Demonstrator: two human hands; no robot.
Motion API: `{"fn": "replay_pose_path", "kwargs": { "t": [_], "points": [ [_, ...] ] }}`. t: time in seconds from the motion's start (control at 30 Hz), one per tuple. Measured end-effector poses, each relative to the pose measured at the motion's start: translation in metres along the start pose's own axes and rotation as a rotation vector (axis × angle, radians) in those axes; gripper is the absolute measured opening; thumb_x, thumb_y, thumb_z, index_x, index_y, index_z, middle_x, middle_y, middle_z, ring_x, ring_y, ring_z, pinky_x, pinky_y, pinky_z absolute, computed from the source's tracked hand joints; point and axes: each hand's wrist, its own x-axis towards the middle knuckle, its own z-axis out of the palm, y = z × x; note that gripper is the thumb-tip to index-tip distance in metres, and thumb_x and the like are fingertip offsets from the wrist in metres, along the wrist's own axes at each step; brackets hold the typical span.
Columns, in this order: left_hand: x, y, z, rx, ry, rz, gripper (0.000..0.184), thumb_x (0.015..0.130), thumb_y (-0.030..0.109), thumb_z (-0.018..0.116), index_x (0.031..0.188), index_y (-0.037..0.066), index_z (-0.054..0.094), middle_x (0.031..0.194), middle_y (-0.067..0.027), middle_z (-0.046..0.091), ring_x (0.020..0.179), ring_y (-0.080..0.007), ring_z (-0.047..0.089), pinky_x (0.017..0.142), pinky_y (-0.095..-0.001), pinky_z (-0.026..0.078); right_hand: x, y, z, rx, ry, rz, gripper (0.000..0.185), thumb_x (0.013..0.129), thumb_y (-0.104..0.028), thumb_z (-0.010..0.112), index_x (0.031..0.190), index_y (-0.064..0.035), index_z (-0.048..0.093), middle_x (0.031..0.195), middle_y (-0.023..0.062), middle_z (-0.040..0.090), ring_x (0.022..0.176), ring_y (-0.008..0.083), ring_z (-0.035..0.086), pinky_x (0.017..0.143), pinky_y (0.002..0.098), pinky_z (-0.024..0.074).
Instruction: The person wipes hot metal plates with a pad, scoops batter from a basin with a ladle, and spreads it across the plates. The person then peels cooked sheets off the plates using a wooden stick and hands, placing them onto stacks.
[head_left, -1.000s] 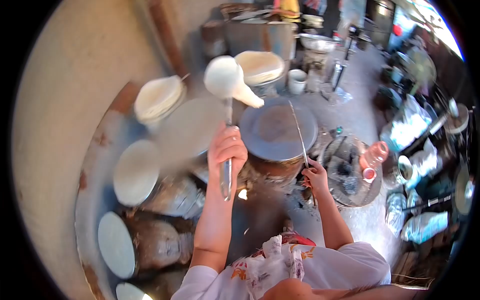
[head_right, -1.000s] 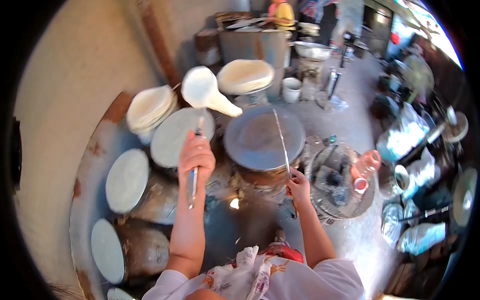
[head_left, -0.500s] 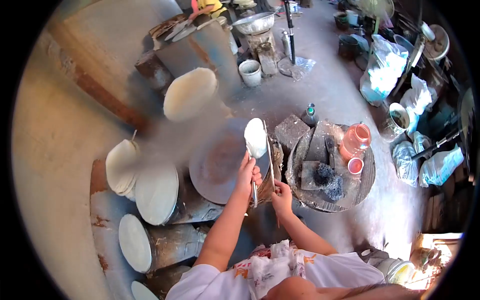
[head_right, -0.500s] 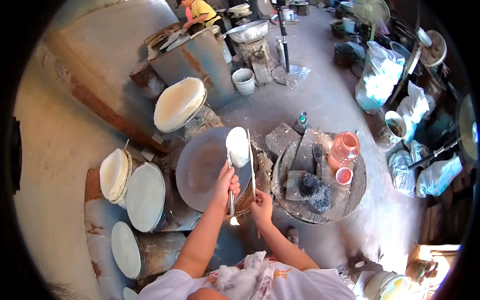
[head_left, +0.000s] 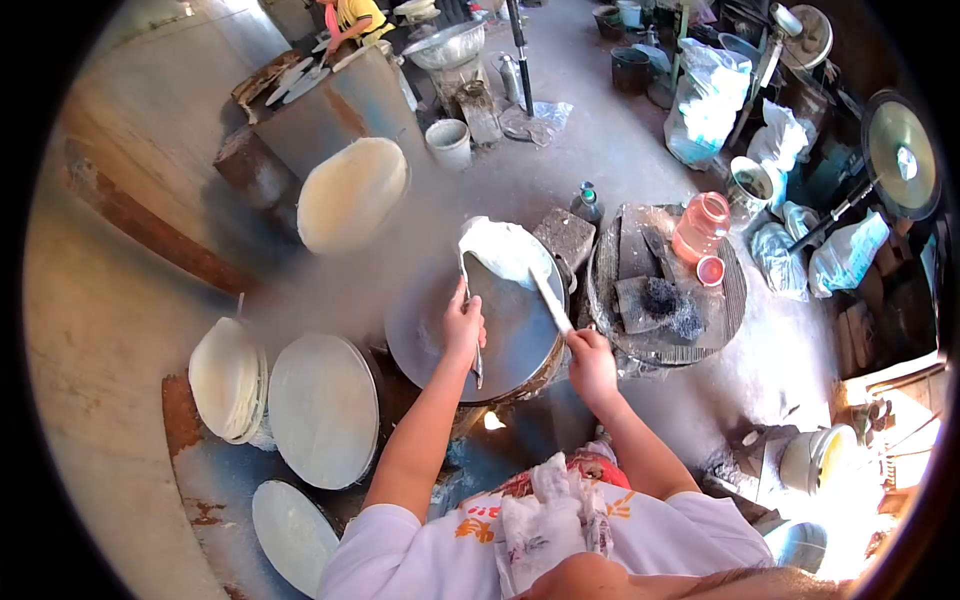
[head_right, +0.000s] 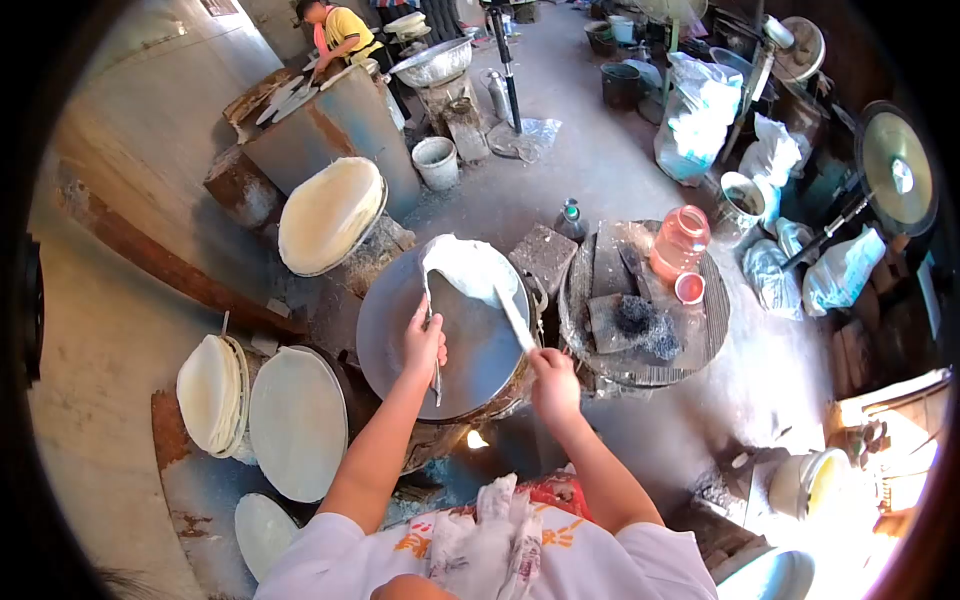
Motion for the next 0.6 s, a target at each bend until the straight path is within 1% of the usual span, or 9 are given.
{"fn": "replay_pose_path", "kwargs": {
  "t": [0.07, 0.1, 0.13, 0.2, 0.27, 0.4, 0.43, 0.5, 0.6],
  "points": [
    [-0.002, -0.009, -0.007, -0.008, 0.031, -0.013, 0.052, 0.094, 0.011, 0.048, 0.143, 0.019, 0.034, 0.049, 0.0021, 0.033, 0.034, -0.0083, 0.034, 0.031, -0.0264, 0.031, 0.004, -0.023, 0.014, 0.148, -0.008, -0.017, 0.037, 0.069, 0.006, 0.056, 0.104, -0.0032, 0.063, 0.097, 0.0125, 0.059, 0.088, 0.0307, 0.058, 0.077, 0.0374, 0.0491],
    [-0.002, -0.014, -0.008, -0.009, 0.024, -0.007, 0.052, 0.094, 0.012, 0.048, 0.143, 0.019, 0.033, 0.050, 0.0020, 0.034, 0.035, -0.0086, 0.034, 0.031, -0.0264, 0.031, 0.013, -0.024, 0.022, 0.225, -0.097, 0.042, 0.034, 0.070, 0.004, 0.057, 0.102, -0.0038, 0.063, 0.098, 0.0131, 0.060, 0.087, 0.0304, 0.059, 0.077, 0.0367, 0.0493],
    [-0.004, -0.020, -0.014, -0.007, 0.029, 0.001, 0.052, 0.095, 0.012, 0.048, 0.144, 0.019, 0.032, 0.050, 0.0018, 0.034, 0.035, -0.0088, 0.034, 0.032, -0.0263, 0.032, 0.021, -0.021, 0.022, 0.203, -0.097, 0.020, 0.033, 0.070, 0.004, 0.058, 0.101, -0.0045, 0.064, 0.098, 0.0116, 0.060, 0.088, 0.0301, 0.059, 0.077, 0.0374, 0.0495],
    [0.011, -0.009, -0.020, 0.030, 0.043, 0.039, 0.052, 0.095, 0.013, 0.047, 0.144, 0.020, 0.031, 0.051, 0.0016, 0.035, 0.035, -0.0091, 0.035, 0.032, -0.0264, 0.032, 0.029, -0.005, 0.005, -0.013, 0.066, -0.062, 0.034, 0.068, 0.004, 0.059, 0.100, -0.0056, 0.064, 0.098, 0.0095, 0.061, 0.088, 0.0293, 0.059, 0.077, 0.0378, 0.0496],
    [-0.006, -0.003, -0.030, 0.113, 0.062, 0.022, 0.052, 0.095, 0.013, 0.047, 0.144, 0.020, 0.032, 0.051, 0.0015, 0.035, 0.035, -0.0091, 0.035, 0.032, -0.0268, 0.032, 0.029, -0.004, -0.008, -0.095, -0.017, 0.053, 0.035, 0.065, 0.003, 0.058, 0.098, -0.0085, 0.066, 0.100, 0.0076, 0.062, 0.092, 0.0295, 0.059, 0.078, 0.0397, 0.0497],
    [-0.003, -0.004, -0.031, 0.184, 0.170, 0.024, 0.051, 0.094, 0.012, 0.048, 0.143, 0.021, 0.035, 0.052, 0.0009, 0.037, 0.035, -0.0097, 0.035, 0.032, -0.0287, 0.032, 0.042, -0.031, 0.054, -0.005, -0.119, -0.005, 0.034, 0.069, 0.000, 0.055, 0.100, -0.0086, 0.065, 0.102, 0.0079, 0.062, 0.097, 0.0305, 0.058, 0.082, 0.0376, 0.0494],
    [0.004, -0.007, -0.033, 0.283, 0.224, 0.015, 0.052, 0.092, 0.014, 0.051, 0.141, 0.027, 0.039, 0.064, -0.0040, 0.052, 0.036, -0.0118, 0.042, 0.034, -0.0281, 0.038, 0.056, -0.023, 0.059, -0.007, -0.096, -0.066, 0.034, 0.069, 0.000, 0.055, 0.100, -0.0092, 0.065, 0.101, 0.0075, 0.063, 0.097, 0.0305, 0.058, 0.081, 0.0376, 0.0495],
    [0.018, -0.037, -0.050, 0.381, 0.294, 0.109, 0.051, 0.092, 0.014, 0.050, 0.140, 0.028, 0.040, 0.068, -0.0051, 0.055, 0.038, -0.0120, 0.043, 0.036, -0.0280, 0.039, 0.073, -0.016, 0.048, -0.078, -0.057, -0.144, 0.032, 0.069, -0.001, 0.056, 0.098, -0.0112, 0.066, 0.096, 0.0064, 0.063, 0.093, 0.0304, 0.058, 0.077, 0.0378, 0.0504],
    [-0.007, -0.014, -0.072, 0.320, 0.290, 0.035, 0.052, 0.092, 0.014, 0.050, 0.141, 0.026, 0.037, 0.063, -0.0026, 0.049, 0.038, -0.0110, 0.041, 0.036, -0.0278, 0.038, 0.059, -0.013, 0.032, -0.113, -0.058, -0.074, 0.030, 0.069, -0.001, 0.057, 0.096, -0.0120, 0.067, 0.096, 0.0034, 0.063, 0.090, 0.0298, 0.058, 0.074, 0.0380, 0.0506]
  ]
}}
